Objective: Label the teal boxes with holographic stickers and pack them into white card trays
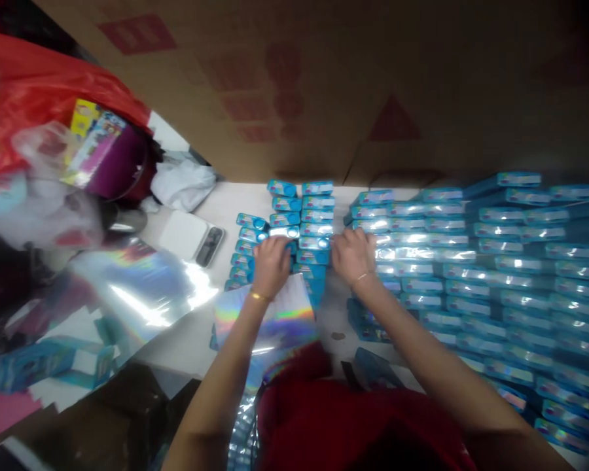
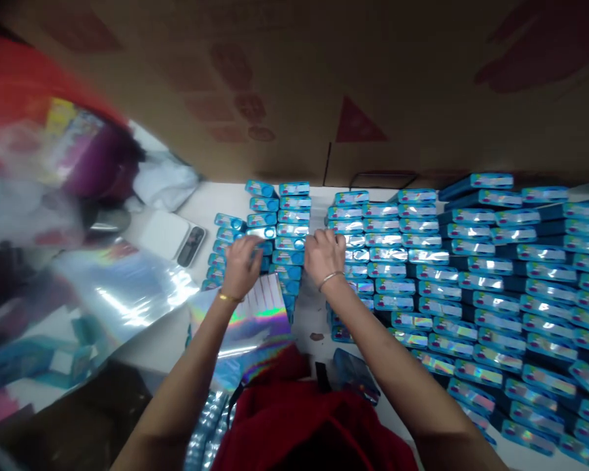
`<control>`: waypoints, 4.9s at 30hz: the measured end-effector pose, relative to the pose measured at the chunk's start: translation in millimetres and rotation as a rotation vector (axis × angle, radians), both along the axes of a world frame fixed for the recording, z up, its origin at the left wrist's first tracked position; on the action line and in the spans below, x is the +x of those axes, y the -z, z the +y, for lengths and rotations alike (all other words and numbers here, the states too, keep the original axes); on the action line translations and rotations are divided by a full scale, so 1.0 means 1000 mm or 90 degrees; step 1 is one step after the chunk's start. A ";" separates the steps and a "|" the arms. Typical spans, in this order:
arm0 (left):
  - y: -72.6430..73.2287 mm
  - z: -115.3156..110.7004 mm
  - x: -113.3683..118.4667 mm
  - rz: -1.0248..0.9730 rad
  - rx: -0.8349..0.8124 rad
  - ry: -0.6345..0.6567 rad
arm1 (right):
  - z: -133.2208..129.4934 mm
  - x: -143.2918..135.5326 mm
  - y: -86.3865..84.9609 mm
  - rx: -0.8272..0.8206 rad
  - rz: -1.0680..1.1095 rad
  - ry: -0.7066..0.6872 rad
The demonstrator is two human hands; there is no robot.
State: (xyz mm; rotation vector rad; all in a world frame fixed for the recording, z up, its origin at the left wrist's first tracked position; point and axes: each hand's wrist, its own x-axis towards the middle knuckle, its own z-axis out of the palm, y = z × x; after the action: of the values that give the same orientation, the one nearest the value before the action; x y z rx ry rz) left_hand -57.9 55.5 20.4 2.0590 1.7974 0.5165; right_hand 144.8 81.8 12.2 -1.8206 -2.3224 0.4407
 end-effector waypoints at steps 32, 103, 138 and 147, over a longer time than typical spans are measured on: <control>-0.031 -0.163 -0.078 -0.172 0.048 -0.158 | -0.081 -0.138 0.026 -0.111 0.155 -0.226; 0.021 -0.122 -0.107 0.192 -0.034 -0.007 | -0.101 -0.146 0.030 -0.087 0.143 -0.302; 0.017 -0.029 0.067 -0.235 -0.001 -0.361 | -0.041 0.013 0.001 -0.063 0.137 0.112; 0.028 -0.016 0.076 -0.081 -0.063 -0.342 | -0.033 0.003 0.013 -0.061 -0.038 0.074</control>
State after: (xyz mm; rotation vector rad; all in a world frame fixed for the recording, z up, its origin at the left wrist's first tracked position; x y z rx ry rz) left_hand 17.8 39.8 -7.3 1.4288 2.2416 0.6649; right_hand 148.1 48.6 -1.0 -2.0271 -2.2545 0.4951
